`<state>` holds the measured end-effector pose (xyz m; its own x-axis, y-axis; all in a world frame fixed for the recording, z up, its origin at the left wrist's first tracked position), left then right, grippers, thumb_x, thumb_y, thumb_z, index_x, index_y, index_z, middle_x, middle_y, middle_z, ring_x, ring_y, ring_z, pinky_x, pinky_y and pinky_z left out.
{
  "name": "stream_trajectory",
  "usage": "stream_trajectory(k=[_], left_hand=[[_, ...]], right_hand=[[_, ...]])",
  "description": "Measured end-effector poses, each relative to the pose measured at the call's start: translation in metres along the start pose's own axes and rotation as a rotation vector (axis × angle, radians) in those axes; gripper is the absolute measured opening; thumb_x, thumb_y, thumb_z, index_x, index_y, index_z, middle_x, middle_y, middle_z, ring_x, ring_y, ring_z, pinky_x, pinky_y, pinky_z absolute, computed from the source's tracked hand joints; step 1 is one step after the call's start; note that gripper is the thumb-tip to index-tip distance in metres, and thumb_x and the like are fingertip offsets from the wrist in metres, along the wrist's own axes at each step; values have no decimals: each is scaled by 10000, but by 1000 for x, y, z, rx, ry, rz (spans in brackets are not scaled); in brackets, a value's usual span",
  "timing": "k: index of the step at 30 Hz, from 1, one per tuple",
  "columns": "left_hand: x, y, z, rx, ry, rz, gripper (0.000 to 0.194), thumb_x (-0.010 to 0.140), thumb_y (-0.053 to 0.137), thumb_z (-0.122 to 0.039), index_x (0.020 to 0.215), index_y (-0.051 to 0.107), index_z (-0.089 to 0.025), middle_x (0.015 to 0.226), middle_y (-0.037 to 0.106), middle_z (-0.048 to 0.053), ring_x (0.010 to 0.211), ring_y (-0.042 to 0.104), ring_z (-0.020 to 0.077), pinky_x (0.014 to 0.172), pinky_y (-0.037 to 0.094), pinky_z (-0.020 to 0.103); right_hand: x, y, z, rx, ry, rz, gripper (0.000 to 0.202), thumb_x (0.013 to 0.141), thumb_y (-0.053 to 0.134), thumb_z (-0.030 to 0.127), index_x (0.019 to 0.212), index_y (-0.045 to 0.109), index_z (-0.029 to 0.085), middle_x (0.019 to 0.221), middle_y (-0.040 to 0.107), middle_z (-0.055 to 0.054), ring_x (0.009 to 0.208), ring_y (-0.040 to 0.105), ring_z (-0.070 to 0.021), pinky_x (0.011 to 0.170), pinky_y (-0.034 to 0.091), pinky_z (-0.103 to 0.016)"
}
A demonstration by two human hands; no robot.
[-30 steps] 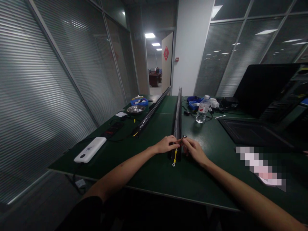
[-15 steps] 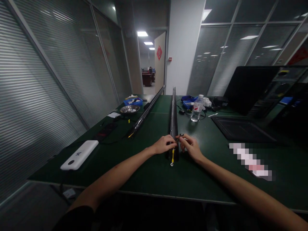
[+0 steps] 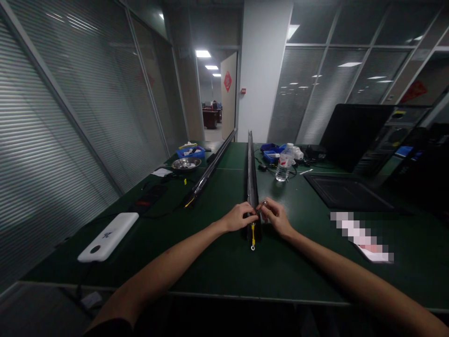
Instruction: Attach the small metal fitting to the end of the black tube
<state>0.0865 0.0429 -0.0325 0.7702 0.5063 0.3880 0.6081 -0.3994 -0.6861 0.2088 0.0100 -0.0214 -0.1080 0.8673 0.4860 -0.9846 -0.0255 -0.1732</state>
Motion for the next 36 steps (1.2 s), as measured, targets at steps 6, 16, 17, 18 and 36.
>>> stream_trajectory(k=[6, 16, 17, 18, 36], left_hand=[[-2, 0, 1, -6, -12, -2, 178, 1000, 681, -301, 951, 755, -146, 998, 697, 70, 971, 650, 198, 938, 495, 288], [-2, 2, 4, 0, -9, 13, 200, 1015, 656, -316, 960, 764, -158, 1003, 696, 69, 1005, 653, 205, 953, 487, 295], [-2, 2, 4, 1, -15, 12, 207, 1015, 657, -327, 964, 765, -159, 998, 698, 68, 1004, 652, 206, 956, 487, 295], [-2, 1, 3, 2, -19, 13, 212, 1014, 658, -335, 967, 765, -159, 992, 699, 68, 1002, 651, 206, 957, 486, 296], [-5, 1, 3, -2, -6, 18, 212, 1017, 640, -311, 942, 752, -148, 1002, 677, 70, 1006, 645, 200, 934, 485, 290]], right_hand=[[-2, 2, 2, 0, -12, 14, 349, 1016, 619, 504, 914, 714, 184, 801, 564, 0, 566, 507, -123, 537, 410, -263], [-3, 3, -3, 15, 34, 25, 324, 978, 670, 508, 937, 707, 189, 777, 560, 10, 558, 494, -120, 508, 392, -246], [-3, 3, -3, 18, 34, 29, 333, 974, 672, 516, 930, 707, 188, 787, 564, 8, 560, 499, -119, 508, 396, -246], [-3, 3, -3, 21, 34, 33, 341, 970, 674, 524, 927, 708, 187, 793, 566, 7, 561, 503, -119, 509, 401, -245], [-3, 6, -14, 46, 72, 39, 372, 969, 665, 556, 923, 714, 190, 784, 576, 3, 560, 488, -126, 501, 415, -244]])
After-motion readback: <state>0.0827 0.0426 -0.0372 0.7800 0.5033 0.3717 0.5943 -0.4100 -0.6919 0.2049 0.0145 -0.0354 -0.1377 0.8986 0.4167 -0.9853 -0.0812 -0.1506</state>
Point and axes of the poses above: each hand's wrist, its own x-axis towards the middle knuckle, its own y-axis out of the palm, z = x × y, the point moved 9 cm from there along x, towards the middle knuckle
